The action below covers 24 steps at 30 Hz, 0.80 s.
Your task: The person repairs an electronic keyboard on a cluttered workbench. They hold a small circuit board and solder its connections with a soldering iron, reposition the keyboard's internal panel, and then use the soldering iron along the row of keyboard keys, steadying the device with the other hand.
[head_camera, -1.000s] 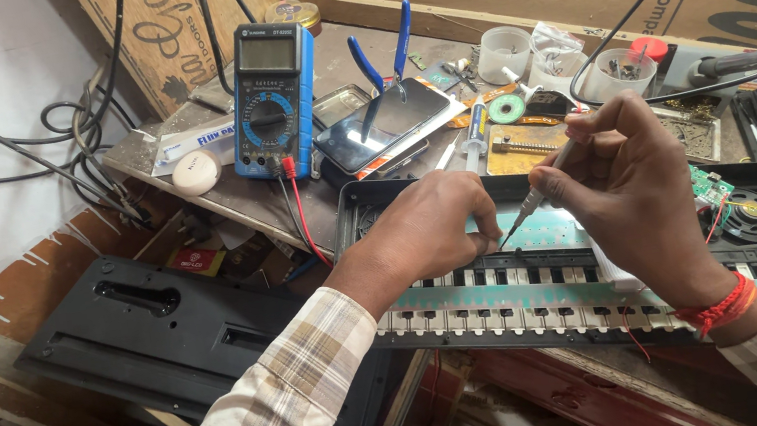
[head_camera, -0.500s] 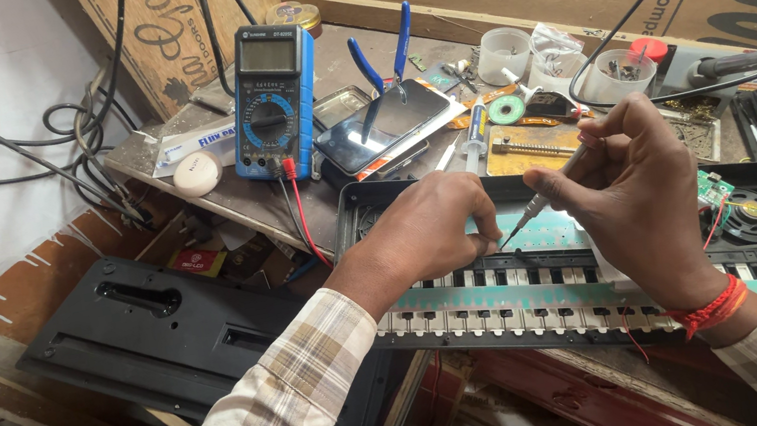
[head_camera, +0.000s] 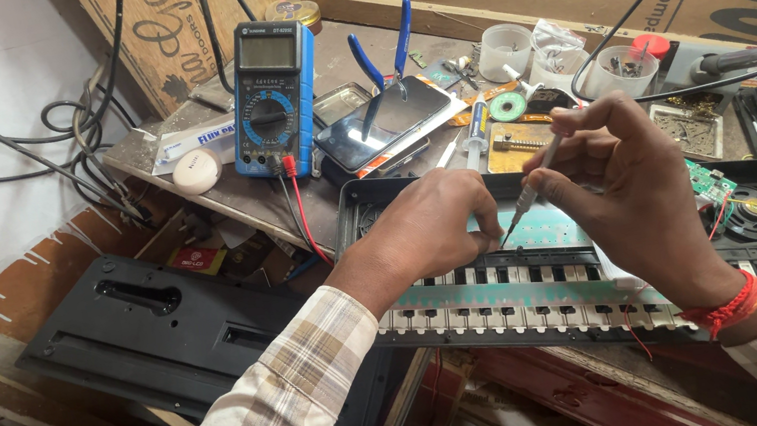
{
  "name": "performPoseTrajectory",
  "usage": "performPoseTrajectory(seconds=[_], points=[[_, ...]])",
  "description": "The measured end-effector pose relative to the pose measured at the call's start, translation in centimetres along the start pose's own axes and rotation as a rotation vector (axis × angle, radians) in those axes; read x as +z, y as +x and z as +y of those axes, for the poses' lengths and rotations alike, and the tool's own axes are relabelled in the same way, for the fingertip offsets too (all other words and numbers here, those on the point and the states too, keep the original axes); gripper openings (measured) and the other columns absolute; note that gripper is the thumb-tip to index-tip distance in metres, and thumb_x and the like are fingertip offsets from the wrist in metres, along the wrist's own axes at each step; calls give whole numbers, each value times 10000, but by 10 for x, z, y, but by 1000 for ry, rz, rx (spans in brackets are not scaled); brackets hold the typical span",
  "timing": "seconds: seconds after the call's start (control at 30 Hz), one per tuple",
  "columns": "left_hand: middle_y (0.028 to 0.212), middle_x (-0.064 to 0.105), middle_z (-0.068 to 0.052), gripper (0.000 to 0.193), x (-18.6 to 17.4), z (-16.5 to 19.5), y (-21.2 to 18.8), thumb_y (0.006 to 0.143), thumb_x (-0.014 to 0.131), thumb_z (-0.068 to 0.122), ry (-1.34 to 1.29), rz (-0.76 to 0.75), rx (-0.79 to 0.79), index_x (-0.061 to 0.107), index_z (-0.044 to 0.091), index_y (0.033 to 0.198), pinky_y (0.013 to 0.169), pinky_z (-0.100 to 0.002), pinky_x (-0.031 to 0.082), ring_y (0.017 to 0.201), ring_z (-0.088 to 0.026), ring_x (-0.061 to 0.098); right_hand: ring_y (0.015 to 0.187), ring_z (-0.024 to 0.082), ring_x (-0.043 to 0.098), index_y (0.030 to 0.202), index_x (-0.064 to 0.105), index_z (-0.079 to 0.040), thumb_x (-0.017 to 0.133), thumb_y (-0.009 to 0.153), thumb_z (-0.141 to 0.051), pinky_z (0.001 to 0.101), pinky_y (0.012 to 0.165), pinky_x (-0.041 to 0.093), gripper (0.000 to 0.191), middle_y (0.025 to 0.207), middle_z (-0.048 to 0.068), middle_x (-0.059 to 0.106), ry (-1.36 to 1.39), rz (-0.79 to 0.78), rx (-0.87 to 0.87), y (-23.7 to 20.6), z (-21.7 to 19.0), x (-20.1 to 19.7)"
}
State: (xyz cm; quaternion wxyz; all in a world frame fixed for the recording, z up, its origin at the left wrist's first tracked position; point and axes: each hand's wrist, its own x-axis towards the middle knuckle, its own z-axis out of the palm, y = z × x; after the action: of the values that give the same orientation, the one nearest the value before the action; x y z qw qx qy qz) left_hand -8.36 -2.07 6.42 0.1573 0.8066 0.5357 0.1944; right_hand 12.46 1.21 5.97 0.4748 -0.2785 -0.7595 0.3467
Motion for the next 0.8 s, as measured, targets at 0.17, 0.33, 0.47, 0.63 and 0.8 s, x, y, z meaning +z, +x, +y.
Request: performPoseTrajectory(seconds=[0.17, 0.33, 0.47, 0.63, 0.8], points=[[1040, 721, -33, 94, -1, 2, 0, 746, 846, 173, 15, -14, -17, 832, 173, 838, 969, -388, 520, 1061, -220, 685, 946, 135, 727, 1164, 456, 17, 733, 922, 61, 265, 840, 627, 371, 945, 137, 676, -47, 56, 1, 0, 1, 0], [1044, 728, -28, 92, -1, 3, 0, 756, 846, 179, 16, -17, -27, 830, 170, 846, 973, -384, 526, 1061, -216, 690, 820, 121, 716, 1108, 446, 30, 793, 910, 7, 247, 697, 604, 401, 856, 122, 701, -209, 136, 2, -1, -3, 4], [1039, 733, -23, 89, -1, 2, 0, 755, 844, 170, 4, -13, -23, 830, 171, 842, 976, -380, 528, 1055, -210, 699, 791, 143, 722, 1058, 461, 31, 835, 887, -25, 262, 671, 599, 414, 832, 142, 725, -322, 167, 61, 0, -7, 3], [1042, 731, -30, 85, 0, 1, 0, 754, 847, 174, -1, -8, -16, 829, 167, 836, 971, -386, 527, 1051, -225, 699, 1010, 180, 742, 1165, 456, 39, 776, 897, 14, 288, 851, 640, 418, 1108, 199, 703, -185, 91, -97, -3, -6, 6], [1051, 731, -37, 97, 1, 0, -1, 749, 839, 159, -6, -6, -11, 833, 172, 844, 974, -391, 525, 1061, -236, 697, 1072, 197, 735, 1237, 408, 23, 658, 946, 75, 325, 937, 632, 388, 1083, 190, 714, 16, -16, -8, -1, 1, 4]])
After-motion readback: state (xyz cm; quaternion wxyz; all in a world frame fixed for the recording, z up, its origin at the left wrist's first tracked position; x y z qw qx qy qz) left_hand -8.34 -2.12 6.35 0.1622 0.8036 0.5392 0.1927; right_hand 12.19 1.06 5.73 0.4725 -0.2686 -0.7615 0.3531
